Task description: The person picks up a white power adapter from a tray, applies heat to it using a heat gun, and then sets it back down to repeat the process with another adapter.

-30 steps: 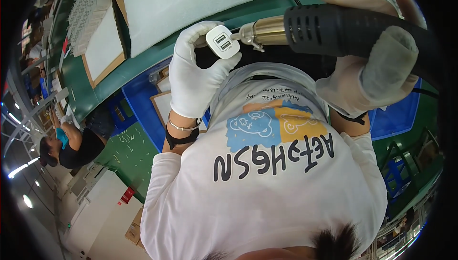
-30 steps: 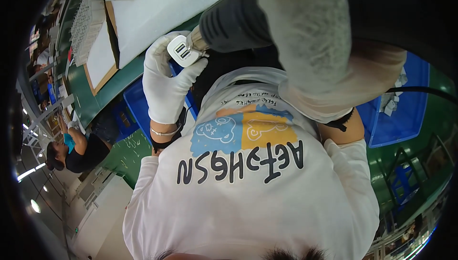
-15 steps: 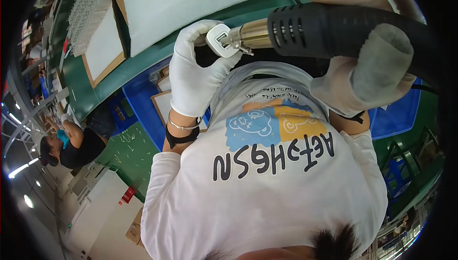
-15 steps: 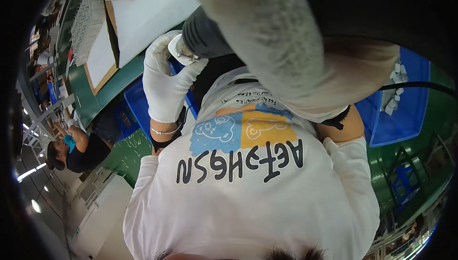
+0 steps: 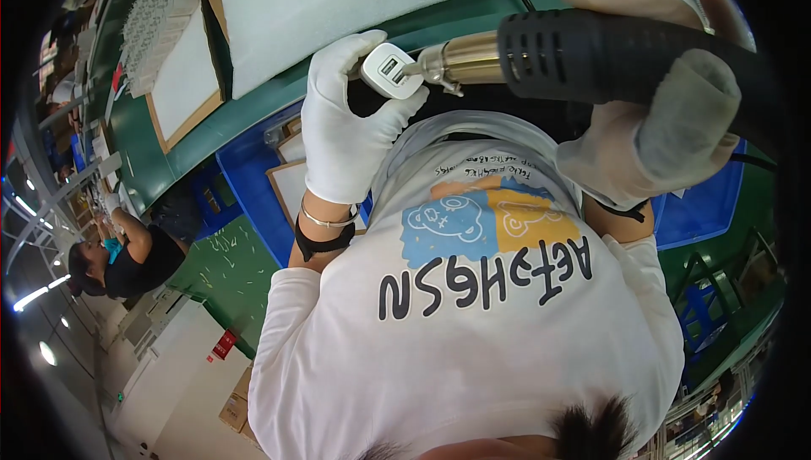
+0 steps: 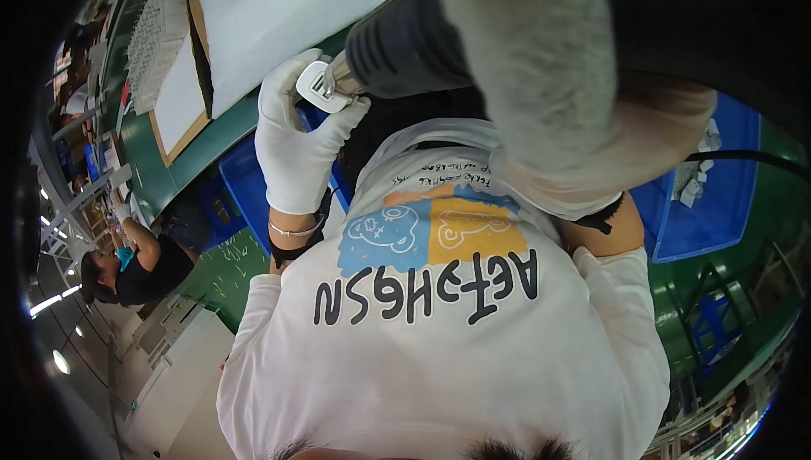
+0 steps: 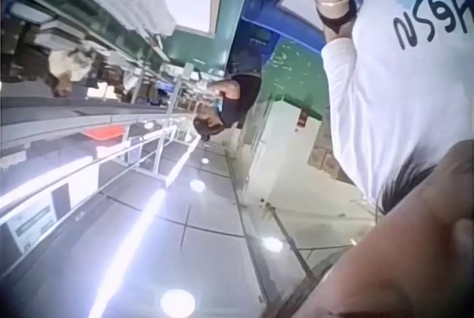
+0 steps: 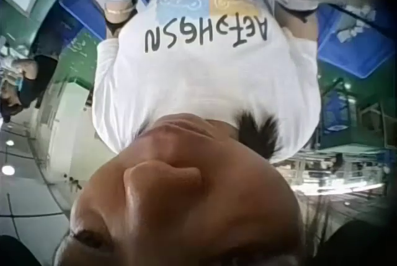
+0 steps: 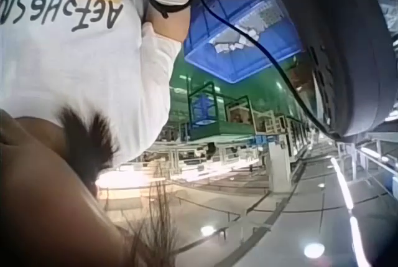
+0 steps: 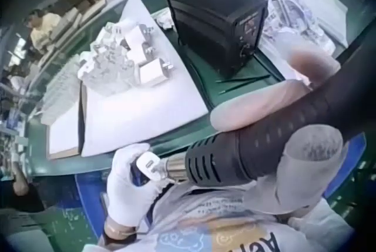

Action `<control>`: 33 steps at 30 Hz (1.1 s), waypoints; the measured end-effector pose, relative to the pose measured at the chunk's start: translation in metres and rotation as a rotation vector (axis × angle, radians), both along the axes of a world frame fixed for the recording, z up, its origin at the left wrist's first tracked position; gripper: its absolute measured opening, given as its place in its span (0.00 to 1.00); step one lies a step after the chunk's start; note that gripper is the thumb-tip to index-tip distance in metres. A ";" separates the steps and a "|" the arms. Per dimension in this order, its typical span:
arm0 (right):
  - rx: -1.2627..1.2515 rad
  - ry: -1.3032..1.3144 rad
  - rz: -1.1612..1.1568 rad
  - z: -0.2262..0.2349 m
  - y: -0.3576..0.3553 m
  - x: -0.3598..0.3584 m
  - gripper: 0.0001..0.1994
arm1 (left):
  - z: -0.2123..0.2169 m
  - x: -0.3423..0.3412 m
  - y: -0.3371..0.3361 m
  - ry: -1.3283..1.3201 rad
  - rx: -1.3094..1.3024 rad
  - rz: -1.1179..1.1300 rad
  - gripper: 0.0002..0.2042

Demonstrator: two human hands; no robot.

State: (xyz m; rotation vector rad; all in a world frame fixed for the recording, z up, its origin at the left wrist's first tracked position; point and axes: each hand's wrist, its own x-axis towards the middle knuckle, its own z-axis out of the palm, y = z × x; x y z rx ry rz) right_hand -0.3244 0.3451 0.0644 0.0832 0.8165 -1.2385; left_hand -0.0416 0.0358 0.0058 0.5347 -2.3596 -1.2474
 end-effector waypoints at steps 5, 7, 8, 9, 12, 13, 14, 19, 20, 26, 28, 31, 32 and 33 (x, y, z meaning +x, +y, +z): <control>0.060 0.028 -0.001 0.044 -0.113 0.070 0.35 | -0.002 0.000 -0.002 -0.006 -0.108 -0.029 0.30; 0.027 0.178 -0.055 0.026 -0.092 0.064 0.33 | -0.002 0.003 -0.004 0.016 -0.116 -0.006 0.30; -0.006 0.322 -0.121 0.031 -0.124 0.086 0.30 | -0.002 0.002 -0.004 0.015 -0.116 -0.010 0.30; -0.038 0.467 -0.188 0.029 -0.135 0.096 0.28 | -0.003 0.001 -0.004 0.012 -0.113 -0.017 0.30; -0.136 0.903 -0.378 0.021 -0.161 0.121 0.21 | -0.003 0.001 -0.005 0.007 -0.108 -0.024 0.30; -0.171 1.048 -0.440 0.017 -0.161 0.127 0.19 | -0.003 0.002 -0.005 0.005 -0.115 -0.027 0.30; -0.206 1.193 -0.503 0.012 -0.162 0.132 0.17 | -0.002 0.002 -0.005 0.004 -0.123 -0.030 0.30; -0.320 1.618 -0.709 -0.007 -0.159 0.135 0.11 | -0.004 0.002 -0.002 0.009 -0.138 -0.013 0.30; -0.322 1.609 -0.726 -0.011 -0.160 0.136 0.11 | -0.004 0.001 -0.001 0.010 -0.139 -0.013 0.30; -0.329 1.552 -0.823 -0.016 -0.148 0.134 0.12 | -0.004 0.002 0.004 0.005 -0.139 0.000 0.29; -0.332 1.533 -0.855 -0.014 -0.142 0.131 0.13 | -0.005 0.002 0.006 0.007 -0.163 0.003 0.29; -0.334 1.503 -0.902 -0.018 -0.144 0.139 0.14 | -0.006 0.002 0.007 0.009 -0.103 0.011 0.28; -0.335 1.493 -0.918 -0.018 -0.146 0.139 0.15 | -0.005 0.002 0.008 0.009 -0.103 0.011 0.28; -0.336 1.483 -0.934 -0.021 -0.145 0.137 0.15 | -0.005 0.001 0.009 0.015 -0.102 0.015 0.28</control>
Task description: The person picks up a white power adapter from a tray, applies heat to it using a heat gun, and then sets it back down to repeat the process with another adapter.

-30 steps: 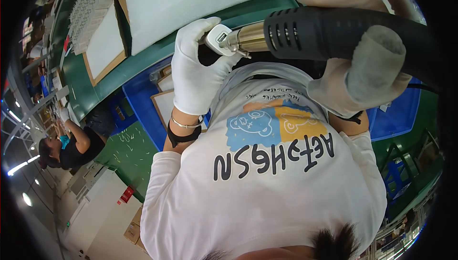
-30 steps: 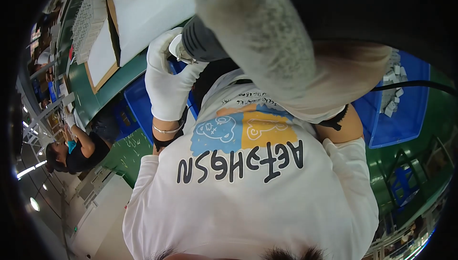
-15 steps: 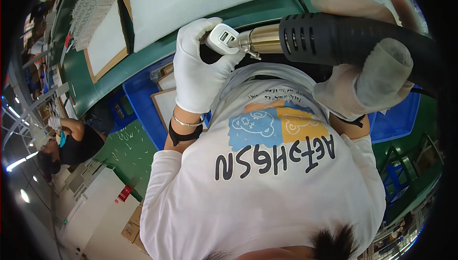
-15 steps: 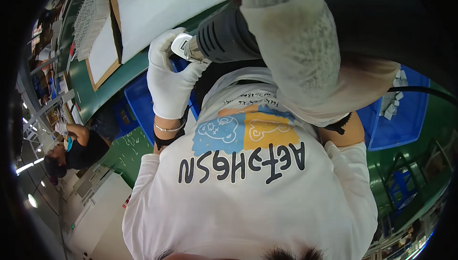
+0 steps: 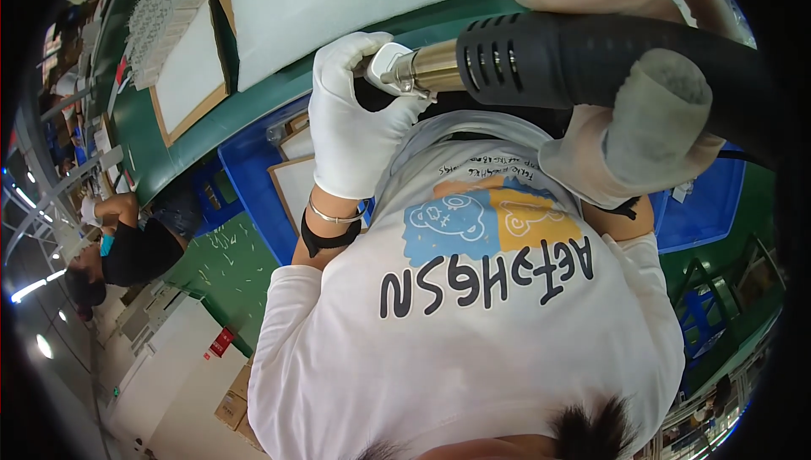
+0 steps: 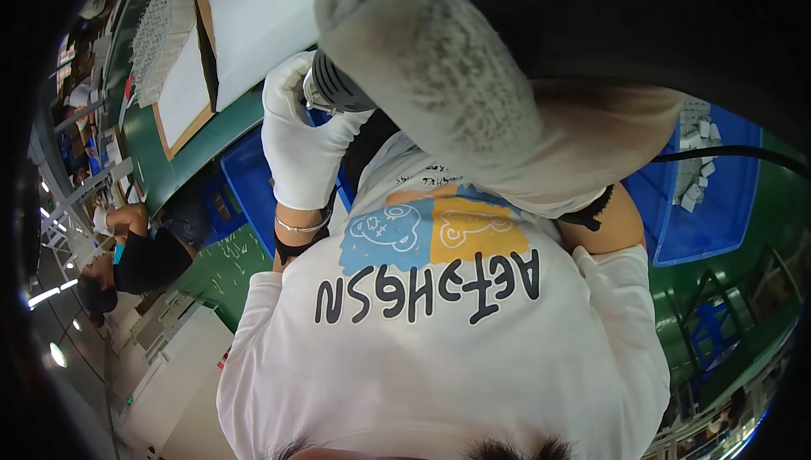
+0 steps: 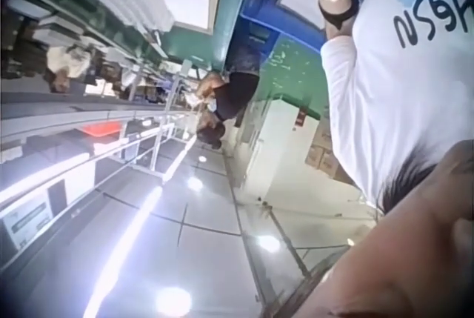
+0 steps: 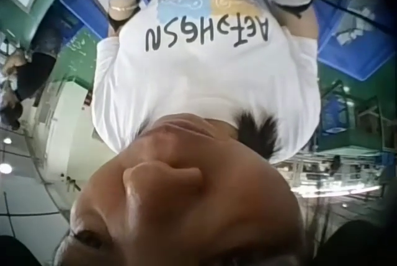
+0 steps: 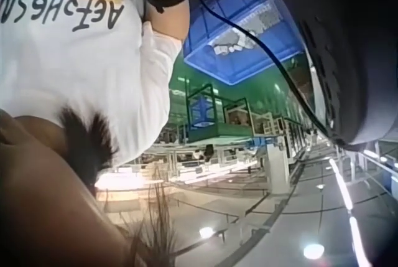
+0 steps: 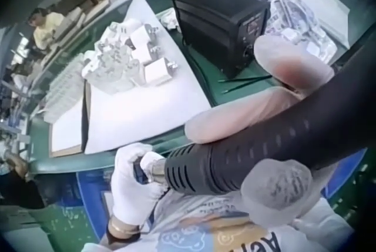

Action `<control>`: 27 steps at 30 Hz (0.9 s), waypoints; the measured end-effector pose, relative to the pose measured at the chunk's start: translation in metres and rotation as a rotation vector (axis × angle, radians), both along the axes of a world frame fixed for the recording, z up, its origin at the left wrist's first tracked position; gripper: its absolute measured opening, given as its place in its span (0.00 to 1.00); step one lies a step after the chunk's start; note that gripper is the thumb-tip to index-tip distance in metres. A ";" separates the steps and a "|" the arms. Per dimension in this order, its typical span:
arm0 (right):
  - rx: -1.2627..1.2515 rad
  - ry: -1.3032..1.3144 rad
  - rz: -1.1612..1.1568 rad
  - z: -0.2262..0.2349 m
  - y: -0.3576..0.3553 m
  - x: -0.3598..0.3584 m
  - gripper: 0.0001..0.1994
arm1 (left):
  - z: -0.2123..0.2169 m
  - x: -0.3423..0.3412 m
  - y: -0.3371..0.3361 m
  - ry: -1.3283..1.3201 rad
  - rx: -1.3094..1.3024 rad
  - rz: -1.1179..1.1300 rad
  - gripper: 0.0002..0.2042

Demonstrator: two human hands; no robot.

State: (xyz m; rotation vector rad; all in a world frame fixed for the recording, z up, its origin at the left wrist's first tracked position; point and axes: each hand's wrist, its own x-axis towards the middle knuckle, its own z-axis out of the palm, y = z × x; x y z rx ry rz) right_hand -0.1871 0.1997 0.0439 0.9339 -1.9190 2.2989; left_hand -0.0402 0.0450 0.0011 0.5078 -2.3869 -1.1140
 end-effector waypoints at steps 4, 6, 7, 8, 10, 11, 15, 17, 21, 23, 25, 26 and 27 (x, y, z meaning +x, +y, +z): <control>-0.051 -0.028 -0.026 -0.004 0.011 -0.003 0.17 | 0.001 -0.001 0.002 0.013 -0.020 0.005 0.28; -0.077 -0.043 -0.042 -0.004 0.012 -0.001 0.18 | 0.002 -0.002 0.003 0.014 -0.063 -0.004 0.28; -0.090 -0.050 -0.052 -0.005 0.012 -0.002 0.19 | 0.002 -0.002 0.003 0.015 -0.063 -0.007 0.28; -0.104 -0.058 -0.057 -0.003 0.015 0.001 0.19 | 0.002 -0.001 0.004 0.002 -0.027 0.002 0.27; -0.134 -0.075 -0.065 -0.009 0.005 -0.001 0.20 | 0.001 0.002 0.006 -0.021 0.044 0.021 0.27; -0.149 -0.084 -0.067 -0.011 0.001 -0.001 0.21 | 0.001 0.002 0.006 -0.022 0.042 0.026 0.27; -0.195 -0.107 -0.104 -0.011 0.032 -0.008 0.23 | 0.000 -0.001 0.007 0.047 0.013 0.007 0.27; -0.221 -0.121 -0.115 -0.016 0.038 -0.010 0.24 | -0.001 0.001 0.008 0.040 0.029 0.019 0.27; -0.278 -0.149 -0.130 -0.019 0.031 -0.009 0.26 | -0.001 0.000 0.009 0.074 0.184 0.059 0.26; -0.306 -0.164 -0.140 -0.021 0.036 -0.011 0.27 | 0.000 -0.001 0.010 0.091 0.259 0.075 0.26; -0.321 -0.174 -0.145 -0.023 0.039 -0.013 0.27 | 0.002 -0.001 0.011 0.078 0.330 0.090 0.26; -0.280 -0.166 -0.152 -0.024 0.041 -0.014 0.28 | 0.003 -0.001 0.011 0.070 0.364 0.097 0.26; -0.239 -0.158 -0.159 -0.024 0.043 -0.015 0.28 | 0.003 0.000 0.010 0.069 0.362 0.098 0.26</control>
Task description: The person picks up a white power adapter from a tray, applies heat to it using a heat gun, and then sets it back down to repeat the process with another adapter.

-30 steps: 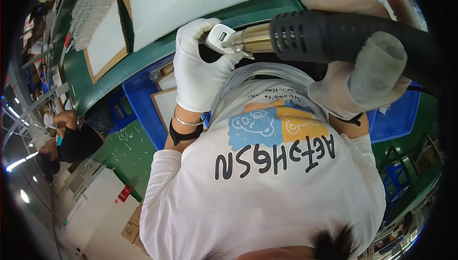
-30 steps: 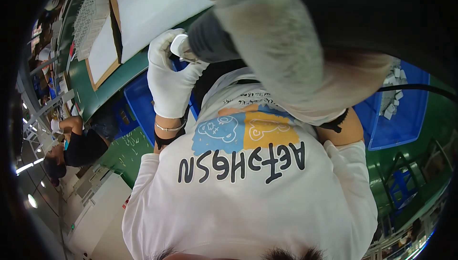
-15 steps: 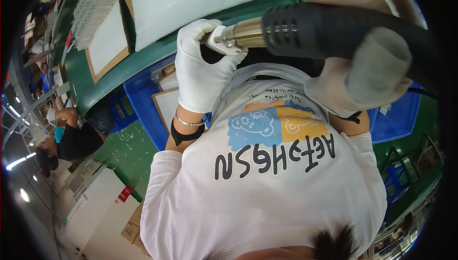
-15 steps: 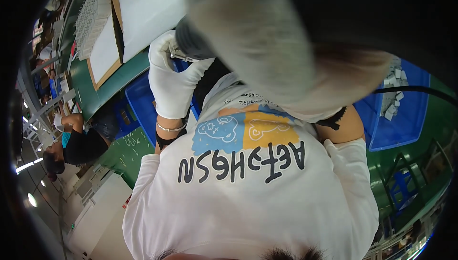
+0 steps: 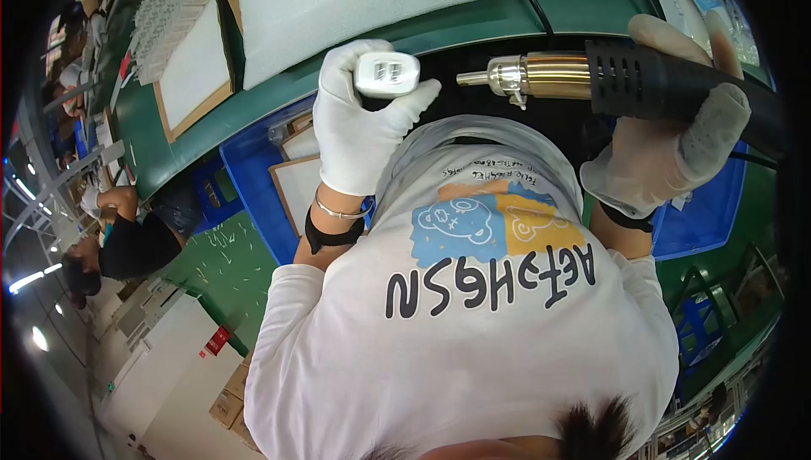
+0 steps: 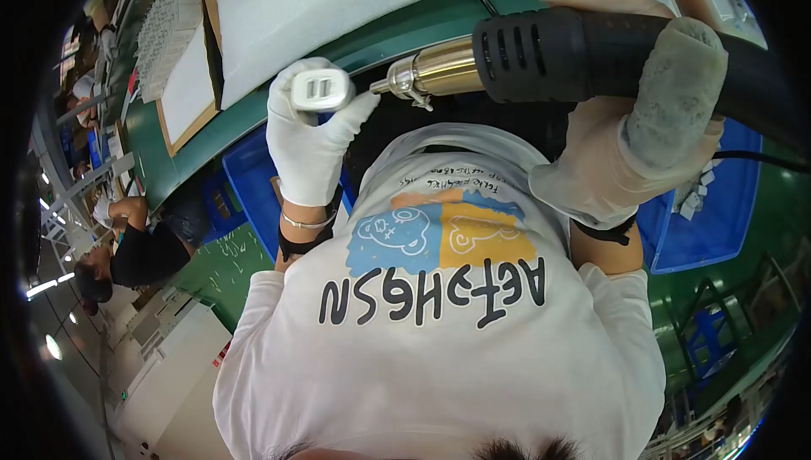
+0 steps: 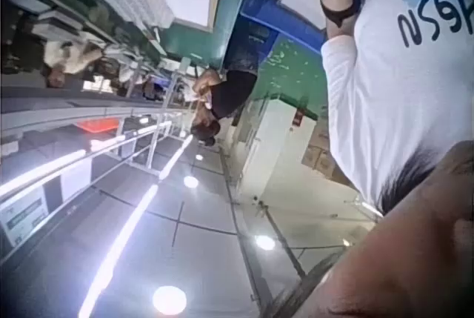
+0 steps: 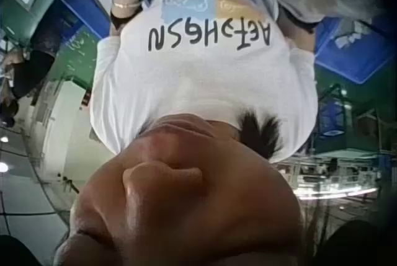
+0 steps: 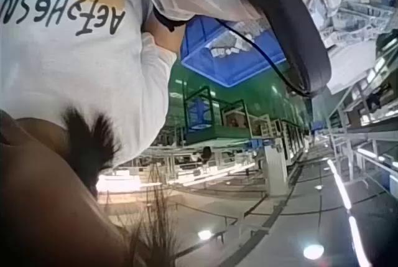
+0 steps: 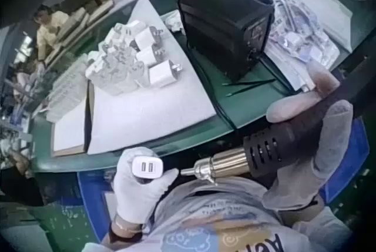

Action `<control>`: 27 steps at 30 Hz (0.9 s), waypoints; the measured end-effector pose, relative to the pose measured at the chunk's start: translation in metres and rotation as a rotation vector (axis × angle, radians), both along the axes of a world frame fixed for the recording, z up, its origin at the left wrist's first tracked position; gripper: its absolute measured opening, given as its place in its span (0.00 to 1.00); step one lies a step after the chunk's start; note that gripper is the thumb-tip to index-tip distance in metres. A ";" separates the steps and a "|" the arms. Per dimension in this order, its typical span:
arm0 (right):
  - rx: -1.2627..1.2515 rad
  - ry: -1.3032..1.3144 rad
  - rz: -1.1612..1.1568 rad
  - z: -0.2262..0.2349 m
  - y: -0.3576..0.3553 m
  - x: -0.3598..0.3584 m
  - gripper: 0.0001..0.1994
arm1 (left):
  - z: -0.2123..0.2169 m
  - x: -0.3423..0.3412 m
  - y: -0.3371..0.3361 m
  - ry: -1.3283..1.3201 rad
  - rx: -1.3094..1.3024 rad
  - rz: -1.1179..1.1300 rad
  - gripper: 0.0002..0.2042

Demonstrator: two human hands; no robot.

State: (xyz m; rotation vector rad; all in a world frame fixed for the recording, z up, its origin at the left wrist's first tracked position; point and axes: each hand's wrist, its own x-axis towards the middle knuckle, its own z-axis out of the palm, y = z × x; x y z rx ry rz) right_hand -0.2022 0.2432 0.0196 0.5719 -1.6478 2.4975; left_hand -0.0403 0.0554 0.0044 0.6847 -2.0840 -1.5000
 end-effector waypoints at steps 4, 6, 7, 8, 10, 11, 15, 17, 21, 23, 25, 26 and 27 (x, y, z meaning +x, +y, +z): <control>0.063 -0.013 -0.036 -0.004 0.005 -0.006 0.29 | 0.001 0.002 -0.006 -0.094 -0.059 -0.067 0.25; 0.070 -0.022 -0.051 -0.004 0.005 -0.007 0.29 | 0.006 0.001 -0.003 -0.062 0.064 -0.022 0.24; 0.096 -0.006 -0.077 -0.003 0.005 -0.006 0.30 | 0.008 0.000 -0.002 -0.045 0.125 0.001 0.24; 0.122 0.010 -0.103 -0.002 0.004 -0.006 0.30 | 0.008 0.000 -0.002 -0.046 0.123 0.001 0.24; 0.146 0.025 -0.129 0.002 0.002 -0.004 0.31 | 0.007 0.002 -0.003 0.036 0.161 0.004 0.23; 0.160 0.040 -0.131 0.004 -0.001 -0.003 0.31 | 0.007 0.002 -0.004 0.076 0.180 0.004 0.22; 0.185 0.077 -0.130 0.005 -0.006 -0.003 0.31 | 0.007 0.001 -0.002 0.044 0.143 -0.018 0.21; 0.179 0.093 -0.121 0.004 -0.006 -0.004 0.31 | 0.007 0.001 -0.002 0.049 0.141 -0.008 0.21; 0.188 0.049 -0.177 0.005 -0.010 -0.002 0.32 | 0.006 0.001 -0.001 0.059 0.128 0.026 0.21; 0.252 0.111 -0.138 0.006 -0.007 -0.005 0.32 | 0.006 0.002 -0.001 0.061 0.104 0.061 0.21; 0.380 0.234 -0.065 0.009 -0.003 -0.007 0.33 | 0.005 0.002 -0.001 0.064 0.081 0.081 0.21; 0.376 0.235 -0.062 0.009 -0.004 -0.006 0.33 | 0.005 0.002 -0.001 0.067 0.061 0.098 0.22; 0.369 0.213 -0.080 0.009 -0.005 -0.003 0.33 | 0.004 0.002 -0.002 0.070 0.040 0.115 0.22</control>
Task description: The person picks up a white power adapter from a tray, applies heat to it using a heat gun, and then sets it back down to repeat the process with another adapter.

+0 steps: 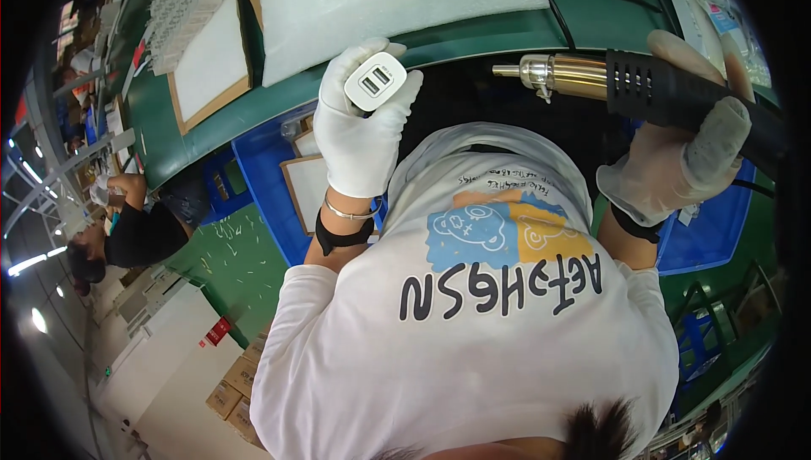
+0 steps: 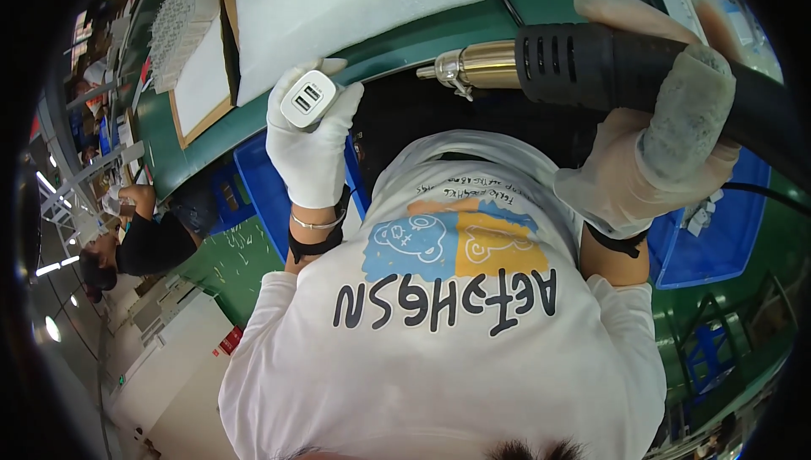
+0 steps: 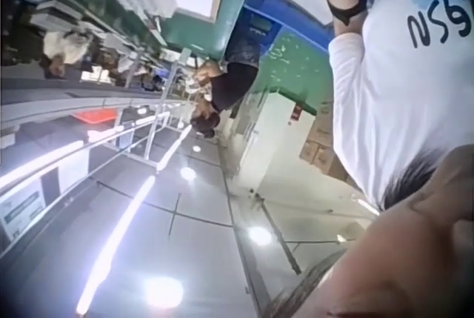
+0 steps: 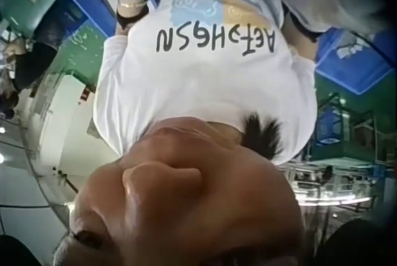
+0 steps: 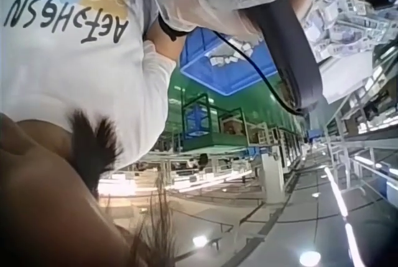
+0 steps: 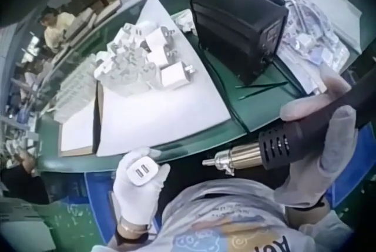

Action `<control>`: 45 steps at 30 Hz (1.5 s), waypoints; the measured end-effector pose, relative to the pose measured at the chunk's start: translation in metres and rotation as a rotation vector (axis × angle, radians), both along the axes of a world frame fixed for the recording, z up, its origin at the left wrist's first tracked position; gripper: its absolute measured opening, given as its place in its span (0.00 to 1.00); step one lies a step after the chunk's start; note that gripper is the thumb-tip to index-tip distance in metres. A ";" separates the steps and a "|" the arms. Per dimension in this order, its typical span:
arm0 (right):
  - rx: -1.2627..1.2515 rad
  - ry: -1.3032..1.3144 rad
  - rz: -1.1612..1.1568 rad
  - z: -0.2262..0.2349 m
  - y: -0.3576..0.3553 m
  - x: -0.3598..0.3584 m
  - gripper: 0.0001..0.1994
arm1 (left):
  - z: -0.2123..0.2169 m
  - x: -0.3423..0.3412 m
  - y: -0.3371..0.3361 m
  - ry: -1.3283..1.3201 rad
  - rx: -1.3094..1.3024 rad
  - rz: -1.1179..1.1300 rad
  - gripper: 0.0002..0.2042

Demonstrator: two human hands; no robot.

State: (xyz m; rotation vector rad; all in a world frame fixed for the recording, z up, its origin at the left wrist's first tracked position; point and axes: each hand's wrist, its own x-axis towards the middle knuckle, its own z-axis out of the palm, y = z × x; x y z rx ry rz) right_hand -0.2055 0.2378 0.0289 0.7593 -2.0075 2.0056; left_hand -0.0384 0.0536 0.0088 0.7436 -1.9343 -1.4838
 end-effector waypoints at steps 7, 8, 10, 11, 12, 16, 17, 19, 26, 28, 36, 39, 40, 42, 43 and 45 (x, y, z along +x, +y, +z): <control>-0.019 -0.009 -0.007 -0.001 -0.005 0.000 0.32 | -0.008 -0.002 -0.008 0.030 -0.080 -0.010 0.22; -0.063 -0.043 -0.013 -0.002 -0.008 0.002 0.32 | -0.008 -0.002 -0.009 0.032 -0.068 -0.008 0.22; -0.148 -0.113 -0.030 -0.001 -0.013 0.006 0.32 | -0.009 -0.003 -0.011 0.029 -0.072 -0.012 0.22; -0.148 -0.112 -0.030 -0.002 -0.014 0.005 0.32 | -0.009 -0.003 -0.012 0.026 -0.076 -0.015 0.22; -0.147 -0.106 -0.022 -0.002 -0.013 0.005 0.32 | -0.009 -0.003 -0.012 0.023 -0.080 -0.018 0.22; -0.161 -0.110 -0.001 -0.005 -0.013 0.005 0.32 | -0.006 -0.002 -0.011 -0.022 -0.067 -0.007 0.22; -0.175 -0.125 -0.004 -0.005 -0.014 0.006 0.33 | -0.006 -0.002 -0.011 -0.022 -0.068 -0.003 0.22; -0.191 -0.140 -0.003 -0.003 -0.015 0.008 0.33 | -0.010 -0.001 -0.012 -0.023 -0.111 -0.011 0.22; -0.087 -0.058 -0.076 0.004 -0.011 0.008 0.34 | -0.007 -0.001 -0.009 -0.048 -0.144 -0.040 0.23; -0.096 -0.065 -0.073 0.004 -0.010 0.009 0.33 | -0.008 0.000 -0.010 -0.046 -0.223 -0.062 0.24; -0.228 -0.122 -0.097 0.001 -0.008 0.005 0.30 | 0.008 0.003 -0.016 0.243 0.859 -0.378 0.26; -0.274 -0.135 -0.095 0.000 -0.004 0.001 0.29 | 0.017 0.003 -0.010 0.247 1.097 -0.335 0.31; -0.255 -0.113 -0.090 0.000 -0.002 0.000 0.29 | 0.020 0.002 -0.008 0.247 1.215 -0.310 0.34; -0.218 -0.071 -0.080 -0.001 0.000 -0.001 0.28 | 0.023 0.000 -0.008 0.253 1.243 -0.295 0.33; -0.215 -0.069 -0.076 -0.001 0.001 -0.002 0.28 | 0.023 0.000 -0.007 0.256 1.269 -0.280 0.32; -0.214 -0.060 -0.100 -0.003 0.001 -0.003 0.28 | 0.022 0.000 -0.009 0.260 1.295 -0.265 0.31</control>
